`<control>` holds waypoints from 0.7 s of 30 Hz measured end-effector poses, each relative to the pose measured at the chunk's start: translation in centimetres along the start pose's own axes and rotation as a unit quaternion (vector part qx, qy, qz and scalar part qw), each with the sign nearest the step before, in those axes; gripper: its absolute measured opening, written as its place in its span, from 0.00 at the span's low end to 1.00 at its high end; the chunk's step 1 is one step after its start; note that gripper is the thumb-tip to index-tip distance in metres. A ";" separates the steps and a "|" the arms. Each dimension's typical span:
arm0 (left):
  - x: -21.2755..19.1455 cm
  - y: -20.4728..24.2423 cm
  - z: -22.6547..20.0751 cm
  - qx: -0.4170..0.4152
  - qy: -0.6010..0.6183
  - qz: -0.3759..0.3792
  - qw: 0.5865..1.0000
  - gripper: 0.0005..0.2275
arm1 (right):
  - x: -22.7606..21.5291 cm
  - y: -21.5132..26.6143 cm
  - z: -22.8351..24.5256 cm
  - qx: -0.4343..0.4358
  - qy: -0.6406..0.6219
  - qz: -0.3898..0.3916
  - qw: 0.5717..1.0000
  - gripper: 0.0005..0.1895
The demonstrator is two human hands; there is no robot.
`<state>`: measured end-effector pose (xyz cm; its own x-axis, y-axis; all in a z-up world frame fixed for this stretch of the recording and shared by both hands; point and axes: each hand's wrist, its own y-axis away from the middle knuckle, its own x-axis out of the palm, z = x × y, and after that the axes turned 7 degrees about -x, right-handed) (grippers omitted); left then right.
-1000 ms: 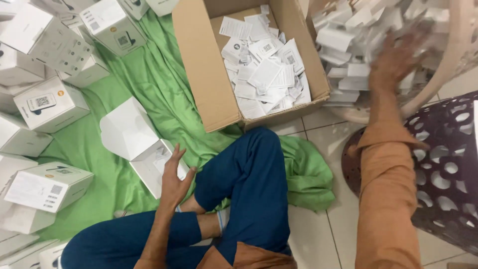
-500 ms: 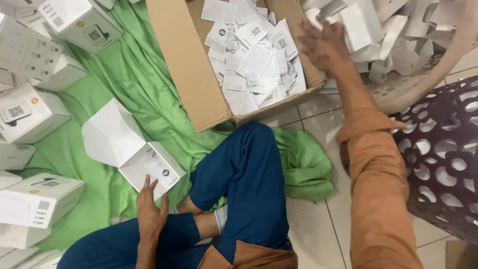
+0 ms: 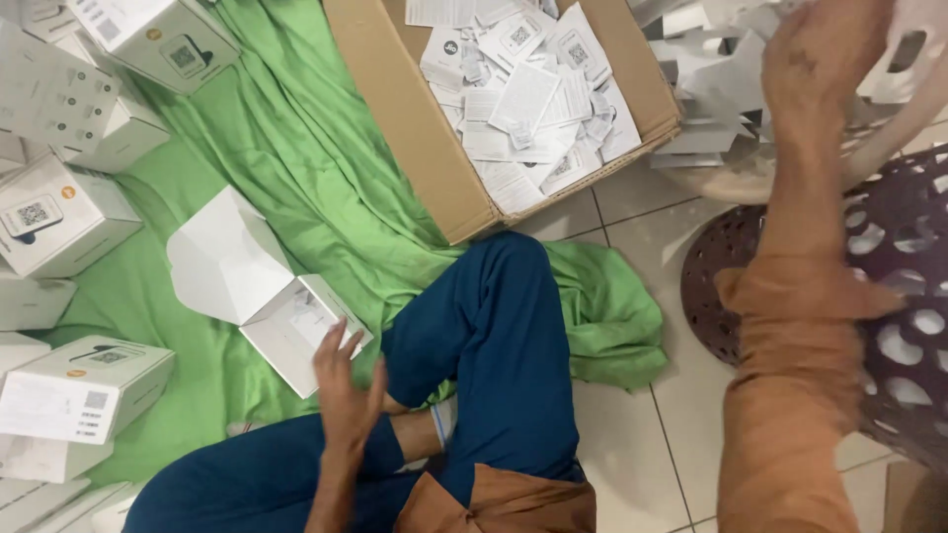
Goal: The person packs electronic device boxes with manuals and leaflets that are organized in baskets and piles.
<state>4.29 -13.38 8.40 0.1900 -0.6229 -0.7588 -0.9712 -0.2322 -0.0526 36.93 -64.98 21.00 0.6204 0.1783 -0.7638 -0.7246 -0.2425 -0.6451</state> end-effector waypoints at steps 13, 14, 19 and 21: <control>17.7 -15.1 -12.7 0.307 -0.181 0.028 0.934 0.21 | 10.1 19.2 3.9 0.509 -0.187 -0.239 0.806 0.52; 17.0 -16.0 -11.4 0.333 -0.164 -0.011 0.928 0.19 | 11.2 18.5 3.0 0.669 -0.300 -0.245 0.634 0.52; 8.3 -16.1 -5.4 0.288 -0.167 0.033 0.942 0.13 | 11.5 16.2 -1.0 0.678 -0.316 -0.164 0.643 0.44; 6.4 -14.5 -3.8 0.263 -0.168 0.020 0.950 0.13 | 10.8 13.6 -2.2 0.643 -0.269 -0.103 0.710 0.38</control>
<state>20.09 -16.84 6.75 0.1805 -0.3287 -0.9270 -0.9308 0.2476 -0.2690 34.42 -68.42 4.06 0.7992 0.5053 -0.3255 -0.5245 0.8508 0.0330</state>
